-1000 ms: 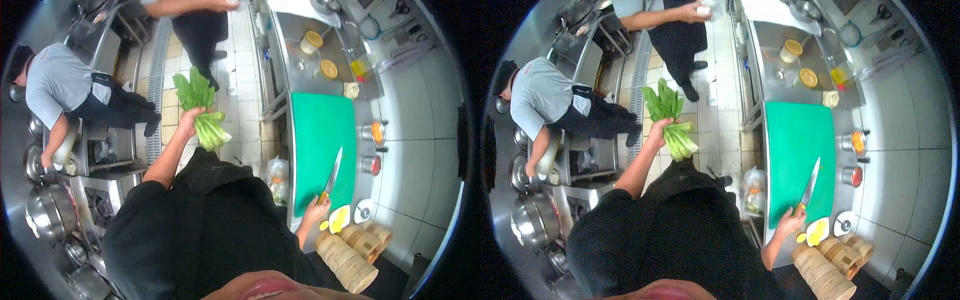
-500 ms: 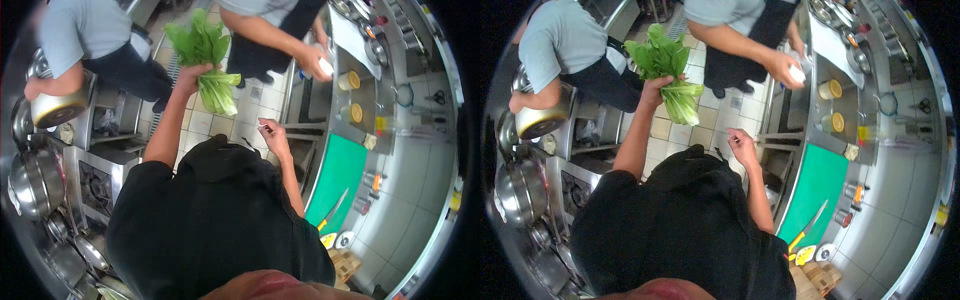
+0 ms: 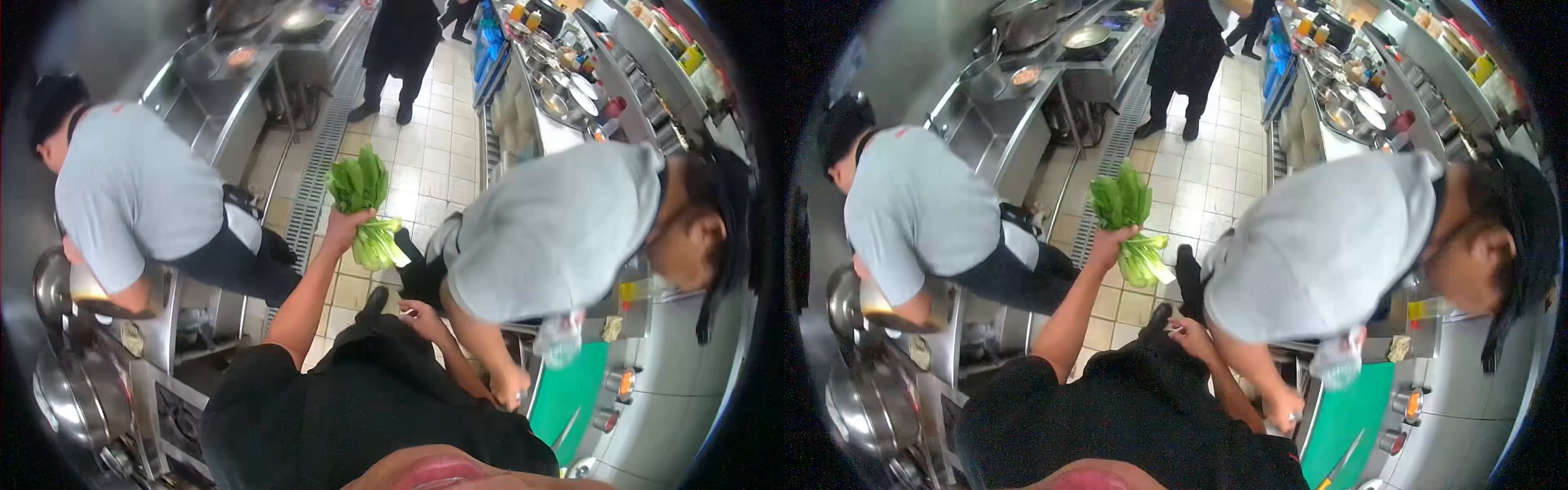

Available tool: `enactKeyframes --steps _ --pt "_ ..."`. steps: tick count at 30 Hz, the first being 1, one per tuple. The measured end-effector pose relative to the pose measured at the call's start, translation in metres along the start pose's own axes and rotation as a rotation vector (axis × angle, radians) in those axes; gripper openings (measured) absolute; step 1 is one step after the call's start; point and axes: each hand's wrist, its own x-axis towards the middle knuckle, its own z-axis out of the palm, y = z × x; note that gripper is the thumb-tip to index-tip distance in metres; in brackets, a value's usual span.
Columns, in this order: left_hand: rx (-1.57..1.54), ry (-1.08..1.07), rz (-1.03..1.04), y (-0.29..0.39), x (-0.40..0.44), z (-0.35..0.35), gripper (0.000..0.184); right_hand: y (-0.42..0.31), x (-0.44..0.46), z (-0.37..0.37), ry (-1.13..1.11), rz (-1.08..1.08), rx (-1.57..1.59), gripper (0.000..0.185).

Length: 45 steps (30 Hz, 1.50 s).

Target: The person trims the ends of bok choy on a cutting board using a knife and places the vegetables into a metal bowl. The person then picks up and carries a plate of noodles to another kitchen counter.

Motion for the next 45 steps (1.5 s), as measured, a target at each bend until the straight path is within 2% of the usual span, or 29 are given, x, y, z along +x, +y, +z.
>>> enactKeyframes --steps 1,2,4,6,8,9,13,15,17,18,20,22,24,28,30,32,34,35,37,38,41,45 --pt "0.054 -0.018 0.013 0.002 0.013 0.004 0.039 0.022 0.017 0.001 0.068 -0.087 0.060 0.042" --pt "0.105 -0.041 0.037 0.009 0.030 0.013 0.038 0.041 0.033 0.003 0.132 -0.030 0.213 0.041" --pt "0.217 -0.072 0.056 0.017 0.056 0.015 0.037 0.001 0.032 -0.008 0.226 0.150 0.297 0.038" --pt "0.302 -0.103 0.064 0.018 0.082 0.010 0.035 0.008 0.039 -0.003 0.358 0.180 0.461 0.035" --pt "0.261 -0.156 -0.027 0.010 0.115 0.007 0.033 0.012 0.033 -0.004 0.480 0.280 0.608 0.035" --pt "0.276 -0.187 -0.062 0.009 0.128 0.005 0.032 0.006 0.028 -0.006 0.558 0.279 0.468 0.033" --pt "0.229 -0.351 -0.201 0.006 0.188 0.032 0.032 -0.007 0.041 -0.009 0.800 0.342 0.446 0.028" --pt "0.210 -0.456 -0.115 0.005 0.216 0.065 0.031 -0.006 0.051 -0.018 0.881 0.393 0.408 0.031" --pt "0.185 -0.549 -0.047 -0.014 0.253 0.097 0.030 -0.007 0.063 -0.027 1.057 0.381 0.538 0.028" --pt "0.211 -0.639 -0.072 -0.010 0.265 0.113 0.031 0.020 0.070 -0.025 1.066 0.301 0.526 0.027" --pt "0.215 -0.680 -0.219 -0.013 0.286 0.146 0.030 -0.052 0.081 -0.045 1.135 0.329 0.783 0.027" --pt "0.118 -0.747 -0.249 -0.023 0.306 0.178 0.029 -0.080 0.104 -0.072 1.167 0.320 0.828 0.029" --pt "0.002 -0.781 -0.248 -0.027 0.324 0.223 0.030 -0.070 0.125 -0.086 1.135 0.300 0.840 0.030" --pt "-0.139 -0.772 -0.420 -0.033 0.359 0.268 0.031 -0.037 0.172 -0.132 1.085 0.340 0.914 0.033" --pt "-0.085 -0.716 -0.440 -0.054 0.390 0.284 0.031 -0.032 0.196 -0.172 1.073 0.294 0.972 0.033" --pt "-0.037 -0.629 -0.411 -0.059 0.421 0.287 0.032 -0.032 0.227 -0.216 1.008 0.289 1.071 0.035" --pt "0.049 -0.605 -0.225 -0.042 0.446 0.299 0.032 -0.034 0.257 -0.268 0.930 0.225 1.154 0.036" --pt "0.045 -0.587 -0.202 -0.042 0.465 0.303 0.032 -0.039 0.271 -0.297 0.876 0.214 1.140 0.036" --pt "0.036 -0.562 -0.198 -0.041 0.506 0.303 0.032 -0.051 0.302 -0.351 0.796 0.205 1.111 0.037" --pt "0.025 -0.483 -0.212 -0.039 0.523 0.306 0.024 -0.054 0.316 -0.377 0.747 0.153 1.093 0.036" --pt "-0.040 -0.348 -0.158 -0.031 0.571 0.313 0.022 -0.071 0.358 -0.444 0.693 0.128 1.024 0.036" --pt "-0.092 -0.226 -0.163 -0.047 0.659 0.317 0.022 -0.066 0.418 -0.504 0.673 0.110 1.175 0.033"
